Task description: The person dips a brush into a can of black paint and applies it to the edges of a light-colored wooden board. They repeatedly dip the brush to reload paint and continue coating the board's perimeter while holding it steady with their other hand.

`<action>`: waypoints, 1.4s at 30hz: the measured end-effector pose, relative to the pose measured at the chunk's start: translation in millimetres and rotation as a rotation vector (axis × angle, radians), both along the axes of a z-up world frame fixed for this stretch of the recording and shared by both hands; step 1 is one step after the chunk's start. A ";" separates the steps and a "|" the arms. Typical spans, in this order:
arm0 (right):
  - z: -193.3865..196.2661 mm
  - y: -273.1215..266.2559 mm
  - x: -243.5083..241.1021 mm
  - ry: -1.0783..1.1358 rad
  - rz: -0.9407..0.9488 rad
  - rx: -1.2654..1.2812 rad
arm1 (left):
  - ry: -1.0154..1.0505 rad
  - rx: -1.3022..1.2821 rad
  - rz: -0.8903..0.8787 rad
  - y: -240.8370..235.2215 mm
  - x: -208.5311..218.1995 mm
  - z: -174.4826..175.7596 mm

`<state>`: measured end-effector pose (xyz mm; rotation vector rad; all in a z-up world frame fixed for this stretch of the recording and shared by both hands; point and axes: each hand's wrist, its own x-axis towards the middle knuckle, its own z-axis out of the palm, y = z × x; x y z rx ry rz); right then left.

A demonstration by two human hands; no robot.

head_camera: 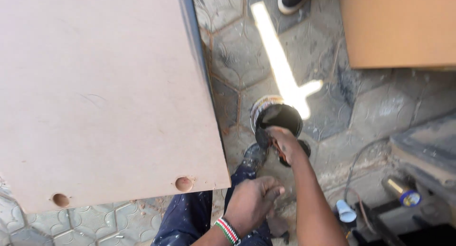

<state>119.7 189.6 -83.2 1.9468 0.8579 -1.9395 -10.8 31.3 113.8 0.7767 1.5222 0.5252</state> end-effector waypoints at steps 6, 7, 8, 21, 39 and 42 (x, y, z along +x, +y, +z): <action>37.6 -16.6 20.5 0.395 -0.296 0.057 | -0.103 0.049 0.299 28.7 -74.6 78.1; 35.2 -19.4 25.6 0.473 -0.344 0.055 | -0.081 0.030 0.375 33.9 -95.9 90.4; 50.6 -17.3 16.4 0.487 -0.321 0.055 | -0.070 0.041 0.396 36.3 -122.6 80.2; 139.2 11.0 -19.8 0.655 -0.293 0.108 | 0.130 -0.437 0.247 51.9 -267.1 67.0; 146.9 -116.0 7.8 0.876 -0.692 0.116 | 0.337 -0.411 -0.078 68.4 -255.8 30.3; 154.6 -126.2 -7.7 0.815 -0.715 0.193 | 0.317 -0.470 -0.005 74.9 -261.7 49.1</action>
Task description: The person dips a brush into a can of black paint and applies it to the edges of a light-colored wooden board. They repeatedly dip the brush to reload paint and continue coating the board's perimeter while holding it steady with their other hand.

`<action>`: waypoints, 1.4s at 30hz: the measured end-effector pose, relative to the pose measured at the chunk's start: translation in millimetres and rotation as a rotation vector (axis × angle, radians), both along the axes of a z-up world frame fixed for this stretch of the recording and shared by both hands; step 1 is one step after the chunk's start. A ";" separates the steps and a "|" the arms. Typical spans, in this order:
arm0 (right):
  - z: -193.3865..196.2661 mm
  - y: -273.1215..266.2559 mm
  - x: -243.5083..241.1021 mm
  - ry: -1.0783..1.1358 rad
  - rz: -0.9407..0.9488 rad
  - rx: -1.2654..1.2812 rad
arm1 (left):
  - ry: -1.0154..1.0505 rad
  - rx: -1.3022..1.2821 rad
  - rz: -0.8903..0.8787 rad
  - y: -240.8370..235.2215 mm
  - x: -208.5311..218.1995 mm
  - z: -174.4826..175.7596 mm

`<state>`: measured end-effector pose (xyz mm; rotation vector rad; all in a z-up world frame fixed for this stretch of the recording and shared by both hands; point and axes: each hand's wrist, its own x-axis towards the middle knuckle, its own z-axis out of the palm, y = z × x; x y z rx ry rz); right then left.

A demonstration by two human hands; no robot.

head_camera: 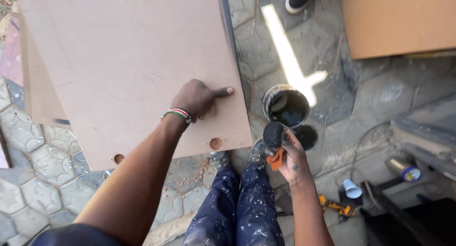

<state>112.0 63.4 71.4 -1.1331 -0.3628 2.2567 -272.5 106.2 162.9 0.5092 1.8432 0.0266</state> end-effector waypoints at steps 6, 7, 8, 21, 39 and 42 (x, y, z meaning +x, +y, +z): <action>0.1 -4.8 -18.5 -0.265 0.024 0.095 | 0.016 -0.019 0.071 5.9 4.7 10.7; 17.0 -0.2 -27.0 -0.324 0.064 0.138 | 0.022 -0.011 0.070 7.4 3.7 15.4; -2.8 -8.5 -20.4 -0.324 0.055 0.129 | 0.023 -0.018 0.060 7.9 5.7 15.7; 27.2 31.2 -46.7 -0.344 0.350 0.162 | 0.070 -0.047 0.213 20.4 8.8 20.1; 55.0 -31.4 4.7 -0.518 0.433 0.033 | 0.051 -0.043 0.219 14.7 8.8 18.4; 36.8 0.2 -43.6 -0.583 0.389 0.068 | 0.047 -0.044 0.241 12.7 6.8 13.2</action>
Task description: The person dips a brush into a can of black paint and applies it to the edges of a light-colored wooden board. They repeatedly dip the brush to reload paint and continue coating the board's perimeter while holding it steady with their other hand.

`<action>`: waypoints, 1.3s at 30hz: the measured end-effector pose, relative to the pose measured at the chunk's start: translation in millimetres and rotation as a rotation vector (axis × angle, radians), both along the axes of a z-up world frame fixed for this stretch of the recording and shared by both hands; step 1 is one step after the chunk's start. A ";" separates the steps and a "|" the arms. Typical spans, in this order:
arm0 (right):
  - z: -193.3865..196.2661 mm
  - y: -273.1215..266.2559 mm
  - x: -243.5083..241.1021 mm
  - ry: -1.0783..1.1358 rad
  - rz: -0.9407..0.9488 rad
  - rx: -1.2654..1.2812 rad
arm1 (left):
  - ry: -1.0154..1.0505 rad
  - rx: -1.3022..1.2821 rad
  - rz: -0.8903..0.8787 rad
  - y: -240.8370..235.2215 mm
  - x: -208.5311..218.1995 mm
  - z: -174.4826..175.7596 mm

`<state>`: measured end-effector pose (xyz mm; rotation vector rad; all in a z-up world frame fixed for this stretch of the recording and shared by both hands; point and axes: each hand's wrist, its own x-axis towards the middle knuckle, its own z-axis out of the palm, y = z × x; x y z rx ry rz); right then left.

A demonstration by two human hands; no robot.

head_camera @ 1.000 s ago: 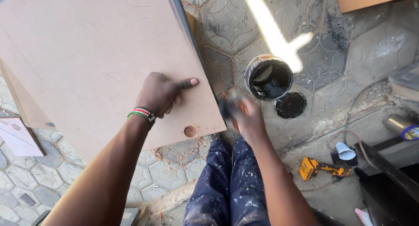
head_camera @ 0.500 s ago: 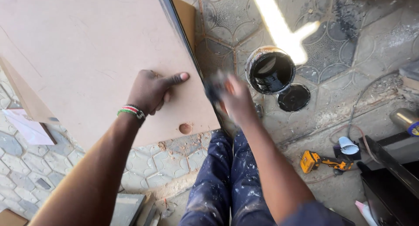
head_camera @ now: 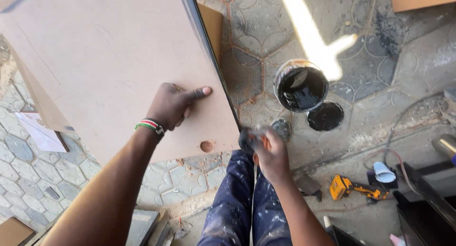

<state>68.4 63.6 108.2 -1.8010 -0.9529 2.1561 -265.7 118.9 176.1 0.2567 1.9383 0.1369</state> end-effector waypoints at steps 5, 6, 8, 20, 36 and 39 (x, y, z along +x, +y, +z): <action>-43.2 165.5 -147.5 0.193 0.105 0.277 | -0.009 0.013 0.028 1.0 5.1 8.9; -51.3 202.2 -175.5 0.359 0.114 0.478 | 0.003 0.021 -0.007 7.0 7.5 18.5; -31.3 239.1 -186.8 0.523 0.119 0.687 | 0.014 0.038 -0.047 16.9 7.5 27.1; 26.7 -6.1 37.7 -0.161 0.016 -0.136 | -0.008 -0.011 -0.015 4.6 -1.2 13.5; 8.0 176.0 -90.3 0.283 0.442 0.180 | 0.003 0.017 -0.043 -1.9 0.5 6.0; 51.0 105.7 -7.6 0.147 0.720 -0.100 | -0.003 0.014 -0.036 -0.5 -2.2 5.0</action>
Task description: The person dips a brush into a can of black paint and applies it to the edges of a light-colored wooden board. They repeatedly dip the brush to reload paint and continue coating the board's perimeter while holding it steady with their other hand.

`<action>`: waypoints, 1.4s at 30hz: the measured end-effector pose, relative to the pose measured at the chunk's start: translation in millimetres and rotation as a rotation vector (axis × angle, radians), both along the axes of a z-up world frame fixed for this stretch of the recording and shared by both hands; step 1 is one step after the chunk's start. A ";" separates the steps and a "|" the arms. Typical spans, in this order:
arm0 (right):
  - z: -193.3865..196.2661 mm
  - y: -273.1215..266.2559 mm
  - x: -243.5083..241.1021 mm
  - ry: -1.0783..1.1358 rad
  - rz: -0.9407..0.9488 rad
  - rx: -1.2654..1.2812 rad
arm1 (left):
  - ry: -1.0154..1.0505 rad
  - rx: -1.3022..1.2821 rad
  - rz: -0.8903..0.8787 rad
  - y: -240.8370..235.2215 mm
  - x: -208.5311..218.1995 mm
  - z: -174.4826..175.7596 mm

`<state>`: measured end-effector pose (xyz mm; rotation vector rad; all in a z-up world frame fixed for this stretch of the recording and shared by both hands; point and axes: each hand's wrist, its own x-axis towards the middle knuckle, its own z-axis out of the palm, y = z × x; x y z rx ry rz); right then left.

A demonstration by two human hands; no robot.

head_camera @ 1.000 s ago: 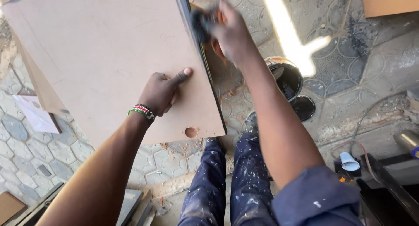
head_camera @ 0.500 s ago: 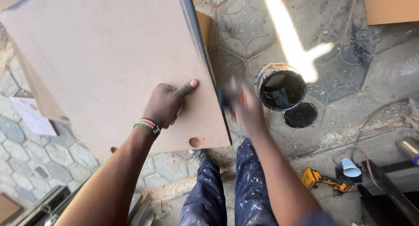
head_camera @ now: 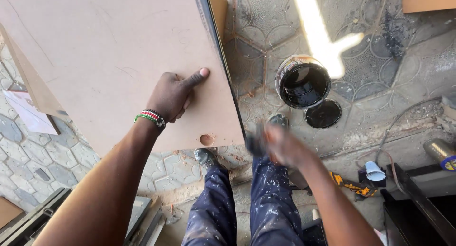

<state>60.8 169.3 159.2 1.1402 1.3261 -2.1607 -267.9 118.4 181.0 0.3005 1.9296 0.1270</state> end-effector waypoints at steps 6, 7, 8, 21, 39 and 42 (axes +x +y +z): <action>-115.0 -146.4 94.0 0.000 -0.555 -0.471 | -0.002 -0.025 0.017 0.9 1.8 4.8; -125.4 -145.9 87.1 -0.025 -0.696 -0.522 | -0.009 -0.028 0.022 2.7 1.5 4.4; -131.6 -135.5 65.9 -0.020 -0.699 -0.520 | -0.006 -0.025 0.018 6.3 -0.7 2.9; -136.9 46.7 -143.2 0.229 -0.751 -0.440 | -0.043 -0.048 0.122 9.3 -0.2 2.6; -10.5 -22.2 -2.9 -0.307 -0.059 -0.051 | -0.010 -0.142 -0.063 24.8 -0.4 34.7; -28.1 -95.3 64.9 -0.323 -0.297 -0.070 | -0.011 -0.142 -0.058 27.8 -2.4 38.0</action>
